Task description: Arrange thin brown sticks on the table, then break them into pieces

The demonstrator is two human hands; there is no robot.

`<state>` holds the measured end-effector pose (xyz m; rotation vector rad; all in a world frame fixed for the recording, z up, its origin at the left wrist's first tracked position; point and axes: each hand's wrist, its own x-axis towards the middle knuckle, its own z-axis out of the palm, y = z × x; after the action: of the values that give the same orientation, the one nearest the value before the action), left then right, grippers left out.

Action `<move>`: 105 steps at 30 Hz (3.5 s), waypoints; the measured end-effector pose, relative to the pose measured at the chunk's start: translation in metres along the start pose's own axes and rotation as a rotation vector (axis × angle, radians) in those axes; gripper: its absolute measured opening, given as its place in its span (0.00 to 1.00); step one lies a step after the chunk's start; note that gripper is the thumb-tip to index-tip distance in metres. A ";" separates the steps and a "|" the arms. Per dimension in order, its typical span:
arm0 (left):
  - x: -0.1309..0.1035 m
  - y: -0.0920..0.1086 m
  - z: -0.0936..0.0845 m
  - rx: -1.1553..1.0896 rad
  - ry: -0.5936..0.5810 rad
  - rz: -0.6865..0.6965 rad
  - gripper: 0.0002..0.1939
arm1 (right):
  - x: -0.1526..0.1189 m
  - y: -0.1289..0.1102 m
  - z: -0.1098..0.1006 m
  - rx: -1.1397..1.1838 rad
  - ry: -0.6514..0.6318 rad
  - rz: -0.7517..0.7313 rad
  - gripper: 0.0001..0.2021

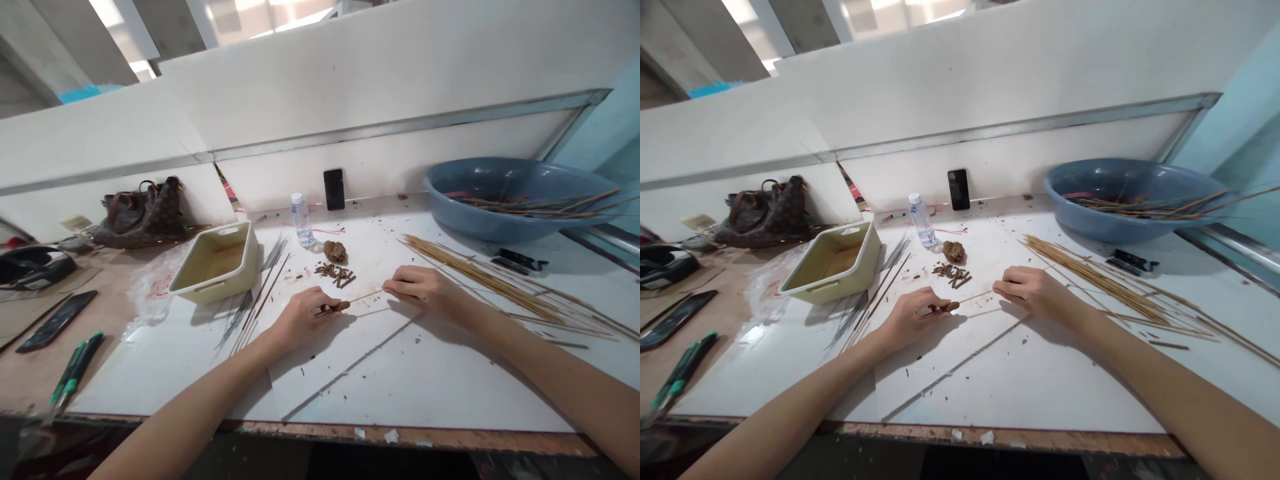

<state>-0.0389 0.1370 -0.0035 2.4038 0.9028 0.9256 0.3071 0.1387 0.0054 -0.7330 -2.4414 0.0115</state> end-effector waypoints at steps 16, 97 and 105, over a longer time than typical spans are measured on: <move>0.005 0.007 -0.002 0.230 -0.060 0.209 0.12 | 0.017 -0.035 0.019 -0.035 0.057 -0.019 0.15; 0.004 0.023 0.011 0.098 -0.118 0.098 0.14 | 0.025 -0.070 0.048 -0.141 -0.066 -0.074 0.07; 0.005 0.024 0.011 0.147 -0.099 0.104 0.14 | 0.025 -0.069 0.048 0.163 0.028 0.014 0.09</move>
<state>-0.0178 0.1214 0.0047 2.6181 0.8438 0.7937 0.2299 0.0997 -0.0092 -0.6729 -2.3758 0.2014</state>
